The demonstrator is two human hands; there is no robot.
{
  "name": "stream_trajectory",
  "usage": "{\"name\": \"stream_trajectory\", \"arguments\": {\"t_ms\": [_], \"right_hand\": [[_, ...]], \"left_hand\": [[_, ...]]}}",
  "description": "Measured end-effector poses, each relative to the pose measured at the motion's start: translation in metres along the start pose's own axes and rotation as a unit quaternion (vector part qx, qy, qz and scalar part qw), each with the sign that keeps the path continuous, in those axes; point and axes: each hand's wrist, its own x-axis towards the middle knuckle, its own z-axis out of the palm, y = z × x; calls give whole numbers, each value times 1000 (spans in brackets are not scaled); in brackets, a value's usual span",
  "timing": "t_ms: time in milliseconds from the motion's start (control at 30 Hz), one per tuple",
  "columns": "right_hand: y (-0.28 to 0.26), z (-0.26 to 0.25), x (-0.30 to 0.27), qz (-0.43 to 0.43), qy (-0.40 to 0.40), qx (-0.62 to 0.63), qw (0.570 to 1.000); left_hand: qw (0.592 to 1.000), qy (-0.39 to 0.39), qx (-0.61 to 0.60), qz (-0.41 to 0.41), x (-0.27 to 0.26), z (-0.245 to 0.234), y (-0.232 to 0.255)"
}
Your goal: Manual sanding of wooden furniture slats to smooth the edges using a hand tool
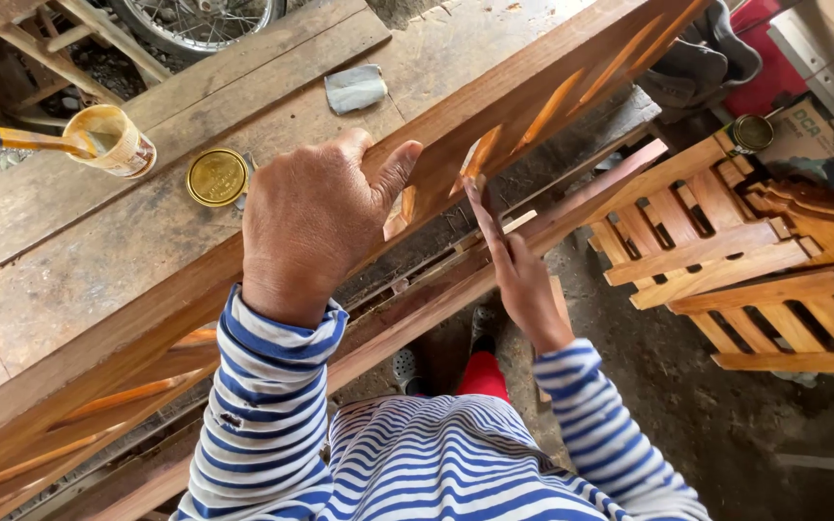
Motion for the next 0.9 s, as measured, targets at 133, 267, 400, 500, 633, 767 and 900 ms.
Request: {"name": "stream_trajectory", "arguments": {"t_ms": [133,267,400,500,633,767,900], "right_hand": [[42,33,65,1,60,-23,998],[43,40,106,-42,68,-61,995],[42,49,121,1,54,-106,993],[37,53,104,-79,87,-99,988],[57,58,102,-112,37,-233,965],[23,33,110,51,1,-92,994],[30,46,136,103,-2,-85,991]], "left_hand": [[1000,1,-13,-20,-1,0,2],[1000,10,-12,-24,0,-3,5],[999,1,-24,-36,0,-4,7],[999,23,-39,-16,-1,0,5],[998,7,-51,-21,-1,-1,5],[998,32,-46,-24,-2,2,6],[998,47,-38,-34,-1,1,7]]}}
